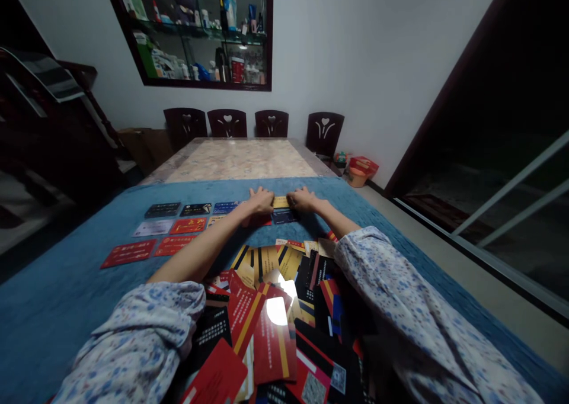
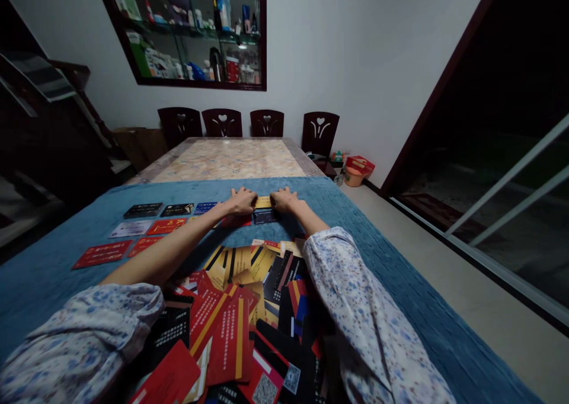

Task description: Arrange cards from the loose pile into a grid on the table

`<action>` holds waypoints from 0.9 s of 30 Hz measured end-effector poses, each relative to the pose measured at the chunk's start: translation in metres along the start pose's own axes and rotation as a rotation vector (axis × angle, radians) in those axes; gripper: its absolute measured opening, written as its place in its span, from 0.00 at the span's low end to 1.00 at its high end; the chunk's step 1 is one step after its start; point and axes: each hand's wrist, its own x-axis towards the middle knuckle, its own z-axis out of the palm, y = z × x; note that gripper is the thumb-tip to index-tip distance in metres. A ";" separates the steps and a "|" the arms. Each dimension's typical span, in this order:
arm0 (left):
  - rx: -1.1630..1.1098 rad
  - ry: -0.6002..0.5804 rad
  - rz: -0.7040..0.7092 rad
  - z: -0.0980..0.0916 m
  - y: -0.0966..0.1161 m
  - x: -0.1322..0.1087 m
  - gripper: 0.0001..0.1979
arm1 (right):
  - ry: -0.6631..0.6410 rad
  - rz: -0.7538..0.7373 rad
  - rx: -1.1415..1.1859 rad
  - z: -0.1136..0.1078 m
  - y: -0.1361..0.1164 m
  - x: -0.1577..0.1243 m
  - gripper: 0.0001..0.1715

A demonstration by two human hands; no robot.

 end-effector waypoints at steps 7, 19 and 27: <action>-0.005 0.008 0.005 0.000 0.001 0.001 0.16 | 0.026 -0.010 -0.004 -0.001 -0.001 -0.002 0.28; -0.038 -0.037 -0.057 -0.004 0.004 0.004 0.21 | 0.066 -0.006 0.039 0.004 0.001 -0.004 0.28; -0.003 -0.101 -0.030 -0.007 0.003 0.006 0.20 | 0.069 0.005 0.048 0.005 0.003 0.000 0.28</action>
